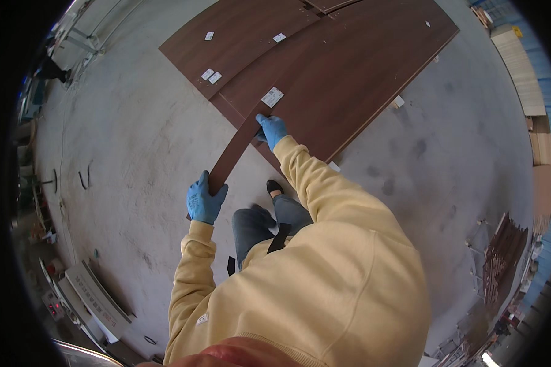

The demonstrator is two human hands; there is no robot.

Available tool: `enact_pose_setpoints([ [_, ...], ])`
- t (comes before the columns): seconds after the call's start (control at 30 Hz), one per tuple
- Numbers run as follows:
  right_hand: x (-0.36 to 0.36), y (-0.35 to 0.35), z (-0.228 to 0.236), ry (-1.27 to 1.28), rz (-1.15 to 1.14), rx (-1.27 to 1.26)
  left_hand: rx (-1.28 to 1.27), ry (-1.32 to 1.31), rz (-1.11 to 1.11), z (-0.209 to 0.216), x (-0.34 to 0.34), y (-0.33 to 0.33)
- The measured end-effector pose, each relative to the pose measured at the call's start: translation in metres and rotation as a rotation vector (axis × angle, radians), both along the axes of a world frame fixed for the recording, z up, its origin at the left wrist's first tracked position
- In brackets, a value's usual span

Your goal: The person wipes several brown wooden planks with a cloth on a white worktable, then places them onto a larger brown panel on the floor. The person repeats this process for multiple planks, handling them one at a time.

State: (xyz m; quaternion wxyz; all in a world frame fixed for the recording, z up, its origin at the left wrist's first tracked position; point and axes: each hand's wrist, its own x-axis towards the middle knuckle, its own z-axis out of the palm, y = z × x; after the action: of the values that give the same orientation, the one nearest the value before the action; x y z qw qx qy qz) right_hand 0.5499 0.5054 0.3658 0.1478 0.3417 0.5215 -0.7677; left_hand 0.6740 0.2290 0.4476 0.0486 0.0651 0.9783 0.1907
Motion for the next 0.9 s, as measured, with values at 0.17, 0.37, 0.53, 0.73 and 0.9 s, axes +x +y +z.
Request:
enact_pose_setpoints([
  [0.17, -0.107, -0.021, -0.067, -0.015, -0.137, 0.093, 0.058, -0.061, -0.105, -0.066, -0.134, -0.033],
  [0.37, -0.220, -0.033, -0.128, -0.151, -0.238, 0.216, 0.051, -0.222, -0.177, -0.123, -0.287, -0.044],
  [0.53, -0.234, -0.049, -0.146, -0.108, -0.352, 0.241, 0.066, -0.277, -0.216, -0.169, -0.330, -0.041],
  [0.73, -0.243, -0.049, -0.191, -0.178, -0.318, 0.240, 0.031, -0.377, -0.191, -0.230, -0.393, -0.011],
  [0.9, -0.234, -0.042, -0.209, -0.230, -0.279, 0.251, 0.025, -0.289, -0.172, -0.271, -0.412, 0.004],
])
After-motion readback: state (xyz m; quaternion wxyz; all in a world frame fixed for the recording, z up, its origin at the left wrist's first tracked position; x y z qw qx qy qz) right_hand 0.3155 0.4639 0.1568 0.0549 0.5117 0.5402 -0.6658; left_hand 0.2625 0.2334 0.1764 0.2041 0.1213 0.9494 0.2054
